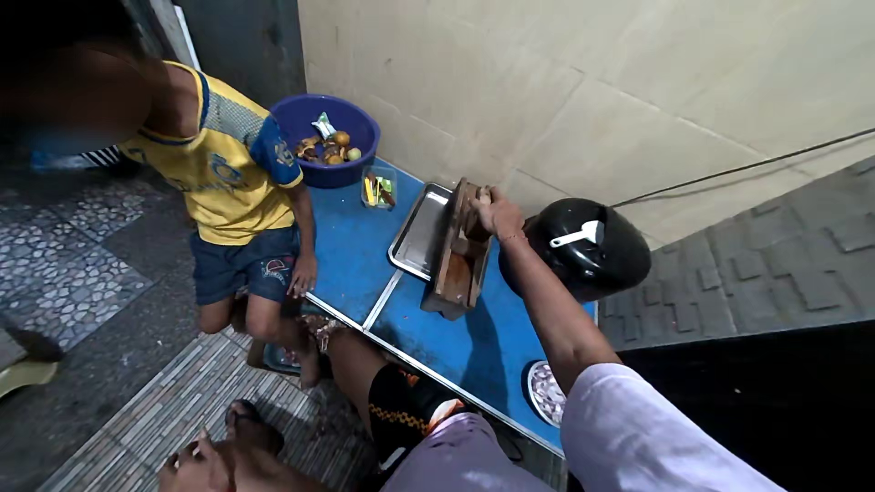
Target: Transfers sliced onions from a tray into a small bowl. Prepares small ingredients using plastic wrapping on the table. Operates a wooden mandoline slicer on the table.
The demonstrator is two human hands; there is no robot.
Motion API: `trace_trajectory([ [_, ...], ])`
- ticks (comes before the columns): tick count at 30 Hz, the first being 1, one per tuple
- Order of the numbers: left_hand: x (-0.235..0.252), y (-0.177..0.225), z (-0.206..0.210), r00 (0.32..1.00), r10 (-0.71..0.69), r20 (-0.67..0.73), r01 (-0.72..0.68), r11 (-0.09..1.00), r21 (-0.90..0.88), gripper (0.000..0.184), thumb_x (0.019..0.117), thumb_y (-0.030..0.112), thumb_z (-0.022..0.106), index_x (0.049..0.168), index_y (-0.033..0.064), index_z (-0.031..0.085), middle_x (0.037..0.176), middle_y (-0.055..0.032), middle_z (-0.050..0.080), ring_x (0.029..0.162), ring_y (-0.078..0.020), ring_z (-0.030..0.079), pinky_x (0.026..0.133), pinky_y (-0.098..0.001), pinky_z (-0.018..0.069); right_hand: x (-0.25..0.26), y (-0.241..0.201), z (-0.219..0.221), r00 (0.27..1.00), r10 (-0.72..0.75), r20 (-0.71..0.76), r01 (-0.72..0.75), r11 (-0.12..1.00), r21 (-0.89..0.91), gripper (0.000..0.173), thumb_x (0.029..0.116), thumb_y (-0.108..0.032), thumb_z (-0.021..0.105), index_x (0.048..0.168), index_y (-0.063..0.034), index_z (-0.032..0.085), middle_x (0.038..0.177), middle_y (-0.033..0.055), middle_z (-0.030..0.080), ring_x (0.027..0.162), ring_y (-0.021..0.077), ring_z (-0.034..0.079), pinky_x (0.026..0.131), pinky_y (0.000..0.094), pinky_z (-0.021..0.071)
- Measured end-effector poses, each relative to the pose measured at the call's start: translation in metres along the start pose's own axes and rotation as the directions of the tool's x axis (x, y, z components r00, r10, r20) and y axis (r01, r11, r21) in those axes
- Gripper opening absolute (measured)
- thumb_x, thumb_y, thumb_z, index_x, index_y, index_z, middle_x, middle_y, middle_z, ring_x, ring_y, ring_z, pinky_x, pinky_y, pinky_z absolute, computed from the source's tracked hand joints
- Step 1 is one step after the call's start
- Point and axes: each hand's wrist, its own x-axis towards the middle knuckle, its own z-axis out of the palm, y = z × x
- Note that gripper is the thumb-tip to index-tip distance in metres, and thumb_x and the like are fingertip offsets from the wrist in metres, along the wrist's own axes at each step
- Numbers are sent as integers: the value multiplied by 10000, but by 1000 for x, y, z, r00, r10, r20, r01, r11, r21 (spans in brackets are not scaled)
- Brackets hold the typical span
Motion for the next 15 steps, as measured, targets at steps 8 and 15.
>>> trace_trajectory([
  [8,-28,30,-9,931,319,-177,-336,938,-80,456,1081,304,432,1286,-44,645,1341,-318,584,1271,-502,549,1086,-608,415,-1,-6,-1,999,14,29,-12,999,-46,768,992,-681,442,1599,-218,358,1485,267,515,1336,498,512,979,702,447],
  [15,-159,208,26,568,819,-76,-763,491,-420,344,1026,198,539,1226,-33,698,1263,-250,666,1221,-429,609,1089,-551,451,2,2,5,1000,-10,20,9,998,56,911,941,-673,546,1625,-130,283,1658,308,192,1413,559,376,1049,717,390],
])
